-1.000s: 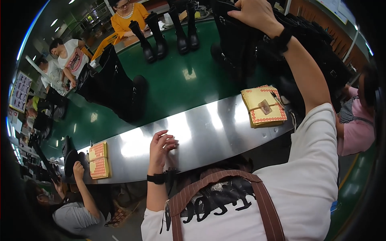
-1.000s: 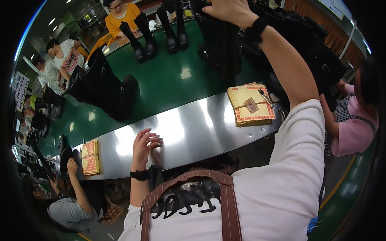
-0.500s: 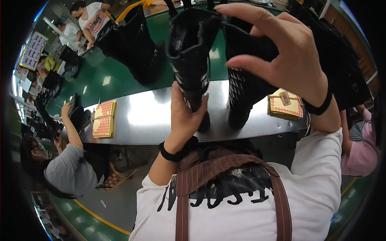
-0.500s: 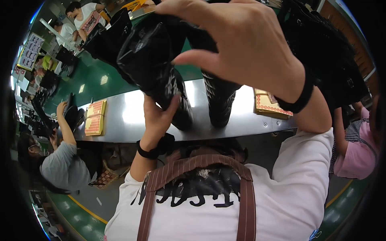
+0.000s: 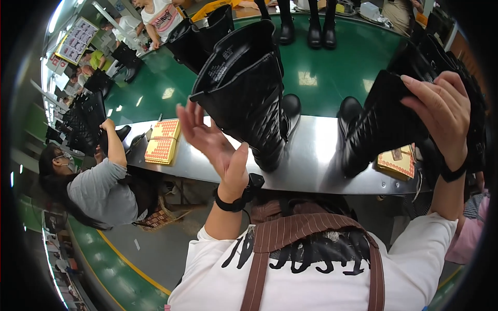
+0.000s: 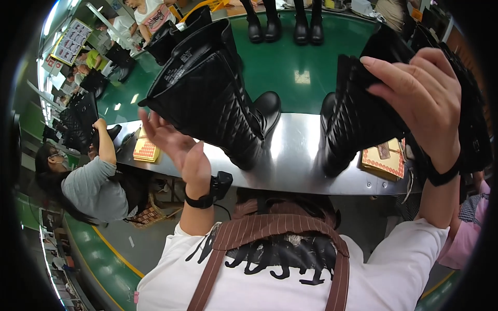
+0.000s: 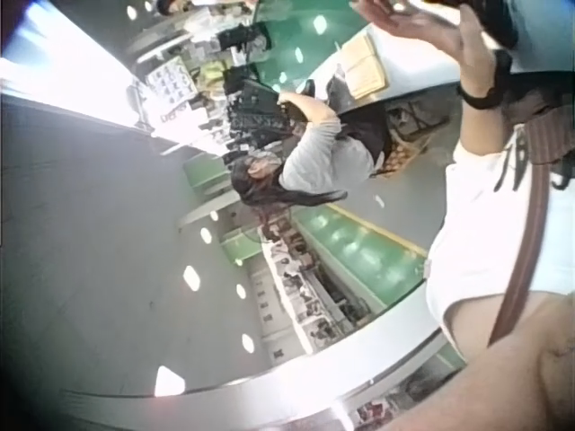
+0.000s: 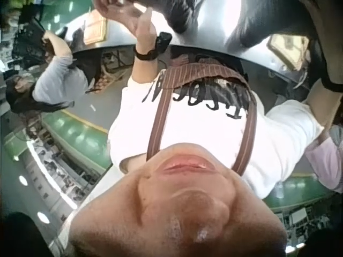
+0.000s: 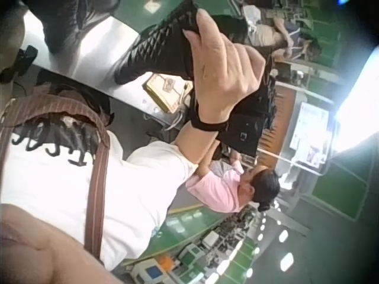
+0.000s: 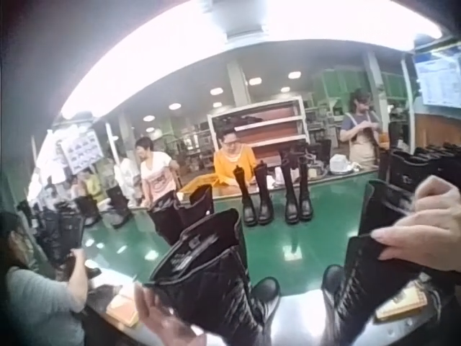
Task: The recorder is inspecting and cleaning pairs of black boots at a factory assembly line.
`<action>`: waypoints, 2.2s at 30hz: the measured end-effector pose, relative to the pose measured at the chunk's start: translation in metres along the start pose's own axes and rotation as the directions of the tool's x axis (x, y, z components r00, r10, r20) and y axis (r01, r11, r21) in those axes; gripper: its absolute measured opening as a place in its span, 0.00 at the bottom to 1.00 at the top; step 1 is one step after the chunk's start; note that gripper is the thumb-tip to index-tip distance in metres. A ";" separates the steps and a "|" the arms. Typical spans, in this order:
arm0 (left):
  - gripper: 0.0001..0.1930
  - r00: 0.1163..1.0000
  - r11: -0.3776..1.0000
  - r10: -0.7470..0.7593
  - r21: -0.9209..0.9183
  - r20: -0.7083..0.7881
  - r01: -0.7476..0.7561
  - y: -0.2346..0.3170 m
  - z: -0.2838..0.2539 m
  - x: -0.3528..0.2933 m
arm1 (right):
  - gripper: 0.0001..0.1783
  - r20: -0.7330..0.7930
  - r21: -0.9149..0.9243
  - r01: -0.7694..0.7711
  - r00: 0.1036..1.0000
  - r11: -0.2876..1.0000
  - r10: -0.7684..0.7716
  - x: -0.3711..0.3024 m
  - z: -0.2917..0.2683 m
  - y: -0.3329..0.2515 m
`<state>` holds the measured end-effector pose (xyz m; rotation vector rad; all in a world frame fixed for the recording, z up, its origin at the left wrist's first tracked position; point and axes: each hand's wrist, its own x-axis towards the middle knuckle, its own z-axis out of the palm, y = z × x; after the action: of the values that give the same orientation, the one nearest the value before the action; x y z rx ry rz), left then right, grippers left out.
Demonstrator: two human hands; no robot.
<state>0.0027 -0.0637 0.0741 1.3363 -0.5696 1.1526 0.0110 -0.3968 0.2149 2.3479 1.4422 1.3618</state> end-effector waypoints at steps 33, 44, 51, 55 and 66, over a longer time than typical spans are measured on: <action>0.12 0.986 0.964 0.132 0.218 0.107 -0.152 0.061 -0.023 0.030 | 0.15 0.664 0.743 -0.561 0.550 -0.364 0.507 0.007 0.180 -0.076; 0.46 0.938 0.764 0.280 0.544 0.204 -0.346 0.039 0.005 0.042 | 0.17 0.371 0.911 -0.410 0.749 -0.056 0.549 0.021 0.208 -0.097; 0.55 0.962 0.428 0.169 0.863 0.213 -0.266 0.013 0.003 0.016 | 0.14 0.707 0.639 -0.748 0.478 -0.180 0.521 -0.040 0.213 -0.106; 0.56 0.988 0.537 0.124 0.831 0.092 -0.145 -0.006 -0.007 -0.023 | 0.14 0.896 0.431 -0.894 0.406 -0.126 0.181 -0.058 0.234 -0.152; 0.40 0.755 0.687 -0.652 0.474 0.070 0.550 -0.045 -0.032 -0.156 | 0.14 0.913 0.250 -0.857 0.364 -0.451 -0.184 -0.069 0.277 -0.160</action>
<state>-0.0267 -0.0750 -0.0885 1.8772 0.0105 0.5685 0.0855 -0.2587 -0.0722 3.6179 0.8383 -2.2824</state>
